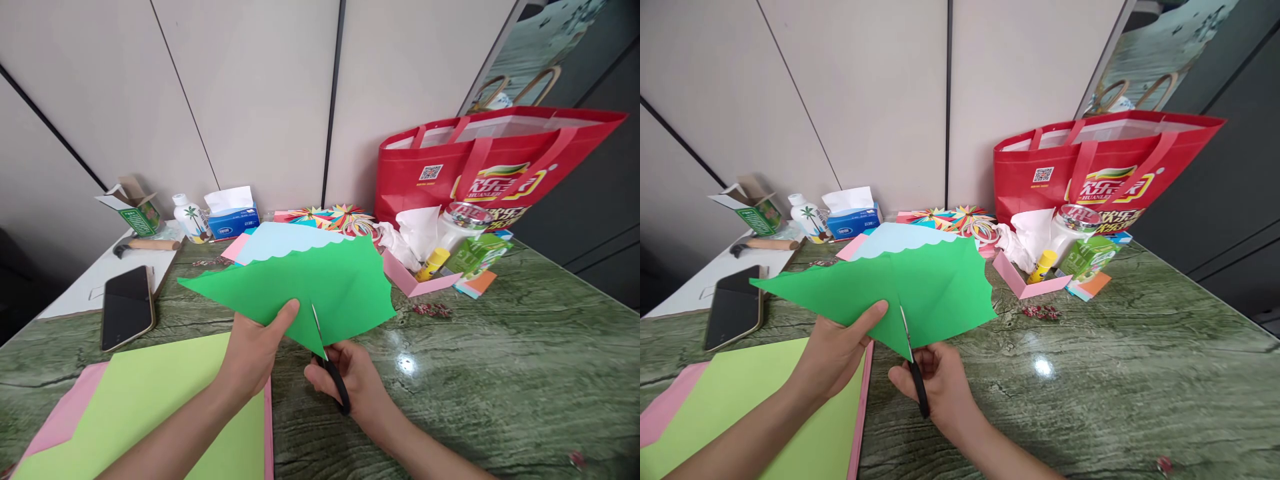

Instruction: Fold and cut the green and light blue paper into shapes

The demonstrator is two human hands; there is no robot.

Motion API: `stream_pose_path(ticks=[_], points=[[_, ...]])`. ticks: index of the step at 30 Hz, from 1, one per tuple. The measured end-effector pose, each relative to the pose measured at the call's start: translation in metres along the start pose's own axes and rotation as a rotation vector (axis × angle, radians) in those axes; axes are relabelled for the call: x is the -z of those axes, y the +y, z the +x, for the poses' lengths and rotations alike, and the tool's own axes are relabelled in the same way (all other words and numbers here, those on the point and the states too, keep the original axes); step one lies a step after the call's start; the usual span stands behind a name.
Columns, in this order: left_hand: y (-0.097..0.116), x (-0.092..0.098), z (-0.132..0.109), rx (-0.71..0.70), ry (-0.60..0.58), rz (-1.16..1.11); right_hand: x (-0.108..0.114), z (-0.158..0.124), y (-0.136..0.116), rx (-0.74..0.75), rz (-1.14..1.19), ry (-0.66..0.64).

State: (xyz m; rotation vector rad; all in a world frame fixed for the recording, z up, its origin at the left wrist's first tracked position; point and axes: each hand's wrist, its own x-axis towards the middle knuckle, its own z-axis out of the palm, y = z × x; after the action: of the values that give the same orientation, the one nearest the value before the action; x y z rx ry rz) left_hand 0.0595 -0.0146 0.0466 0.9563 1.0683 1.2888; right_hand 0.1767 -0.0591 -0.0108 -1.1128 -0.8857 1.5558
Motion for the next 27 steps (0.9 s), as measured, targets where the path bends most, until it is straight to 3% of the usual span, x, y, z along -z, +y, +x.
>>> stream_pose_path(ticks=[27], points=[[0.0002, -0.0011, -0.0026, -0.003, 0.009, 0.001, -0.0007, -0.0002, 0.004, 0.056, -0.075, -0.004]])
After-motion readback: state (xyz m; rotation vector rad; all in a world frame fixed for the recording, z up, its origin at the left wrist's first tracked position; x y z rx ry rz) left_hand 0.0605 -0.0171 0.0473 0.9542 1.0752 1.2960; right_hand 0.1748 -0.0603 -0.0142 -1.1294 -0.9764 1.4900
